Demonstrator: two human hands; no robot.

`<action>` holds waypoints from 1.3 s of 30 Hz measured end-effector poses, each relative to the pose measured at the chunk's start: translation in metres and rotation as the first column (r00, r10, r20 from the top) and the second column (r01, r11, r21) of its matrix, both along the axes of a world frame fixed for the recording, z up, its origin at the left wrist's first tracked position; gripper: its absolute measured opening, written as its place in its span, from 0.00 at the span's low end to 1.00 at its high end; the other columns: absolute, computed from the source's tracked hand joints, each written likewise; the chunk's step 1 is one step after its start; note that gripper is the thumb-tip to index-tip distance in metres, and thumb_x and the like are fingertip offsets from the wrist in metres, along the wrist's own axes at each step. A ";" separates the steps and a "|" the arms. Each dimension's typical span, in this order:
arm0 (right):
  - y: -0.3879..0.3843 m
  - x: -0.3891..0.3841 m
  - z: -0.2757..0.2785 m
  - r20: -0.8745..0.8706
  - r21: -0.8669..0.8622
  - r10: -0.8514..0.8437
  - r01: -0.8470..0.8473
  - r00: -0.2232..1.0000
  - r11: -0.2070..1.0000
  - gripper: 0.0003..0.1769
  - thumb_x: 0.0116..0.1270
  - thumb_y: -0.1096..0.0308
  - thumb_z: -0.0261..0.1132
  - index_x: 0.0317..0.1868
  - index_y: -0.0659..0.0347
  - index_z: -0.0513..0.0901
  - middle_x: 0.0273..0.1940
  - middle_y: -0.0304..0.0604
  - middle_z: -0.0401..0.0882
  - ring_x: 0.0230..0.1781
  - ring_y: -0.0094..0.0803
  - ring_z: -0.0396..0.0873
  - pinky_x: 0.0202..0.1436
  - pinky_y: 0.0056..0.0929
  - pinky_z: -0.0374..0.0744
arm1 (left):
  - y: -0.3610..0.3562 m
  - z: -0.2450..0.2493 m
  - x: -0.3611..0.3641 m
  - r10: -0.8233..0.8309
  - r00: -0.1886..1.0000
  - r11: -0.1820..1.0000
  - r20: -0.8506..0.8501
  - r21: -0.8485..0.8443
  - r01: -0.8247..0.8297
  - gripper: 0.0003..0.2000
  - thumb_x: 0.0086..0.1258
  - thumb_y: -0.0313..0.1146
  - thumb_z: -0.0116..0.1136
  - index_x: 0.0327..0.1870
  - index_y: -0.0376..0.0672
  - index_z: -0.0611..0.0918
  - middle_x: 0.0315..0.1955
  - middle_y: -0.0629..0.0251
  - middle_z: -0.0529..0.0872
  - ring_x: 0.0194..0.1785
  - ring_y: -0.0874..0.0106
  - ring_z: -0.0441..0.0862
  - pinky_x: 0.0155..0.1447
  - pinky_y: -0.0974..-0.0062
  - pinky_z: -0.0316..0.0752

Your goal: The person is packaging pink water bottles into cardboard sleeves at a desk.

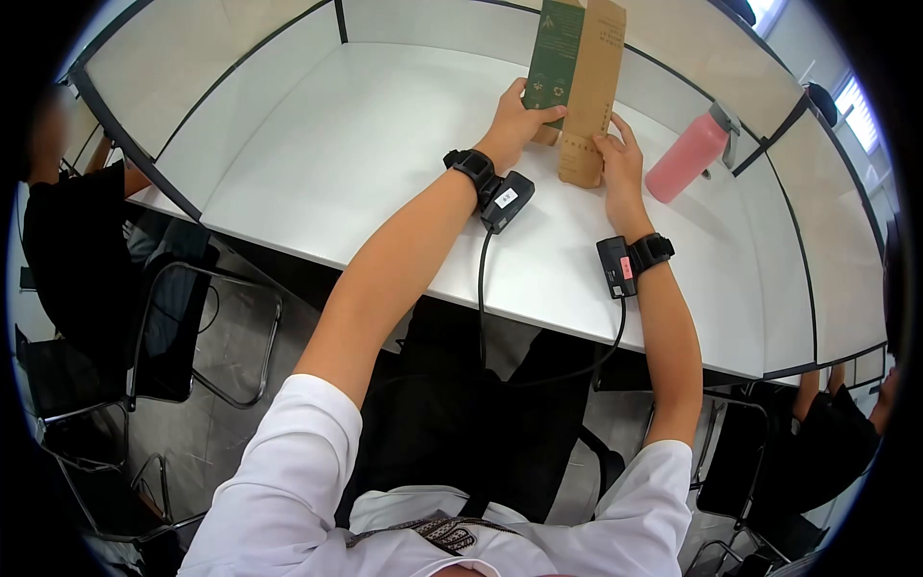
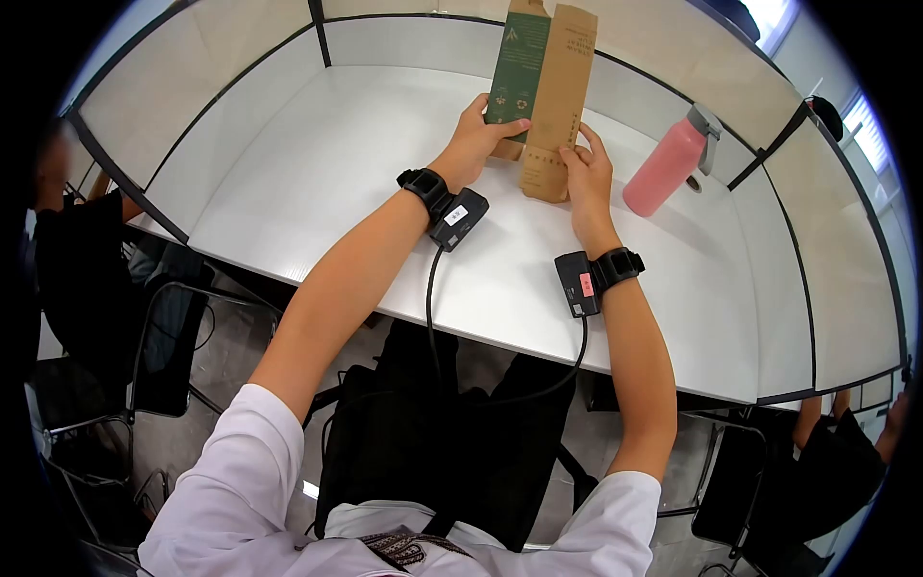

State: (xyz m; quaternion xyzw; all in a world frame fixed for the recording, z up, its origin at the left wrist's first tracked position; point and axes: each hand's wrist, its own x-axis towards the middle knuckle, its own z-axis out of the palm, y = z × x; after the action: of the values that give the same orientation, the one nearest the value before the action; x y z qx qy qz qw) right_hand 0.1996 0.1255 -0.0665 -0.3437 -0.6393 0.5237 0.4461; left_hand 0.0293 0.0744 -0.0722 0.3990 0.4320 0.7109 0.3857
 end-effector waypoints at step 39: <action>-0.002 0.001 0.003 0.064 0.074 -0.021 0.016 0.998 0.997 0.30 0.67 0.58 0.70 0.63 0.66 0.71 0.52 0.48 0.81 0.52 0.30 0.80 0.57 0.28 0.76 | 0.005 -0.004 0.005 -0.172 0.985 0.977 -0.011 -0.132 0.169 0.20 0.81 0.38 0.43 0.67 0.38 0.68 0.59 0.57 0.78 0.62 0.68 0.78 0.61 0.68 0.77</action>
State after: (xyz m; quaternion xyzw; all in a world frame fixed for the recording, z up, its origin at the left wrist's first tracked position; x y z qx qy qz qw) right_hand 0.2009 0.1230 -0.0635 -0.3496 -0.6690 0.4842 0.4425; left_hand 0.0338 0.0792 -0.0761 0.4163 0.4460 0.6409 0.4659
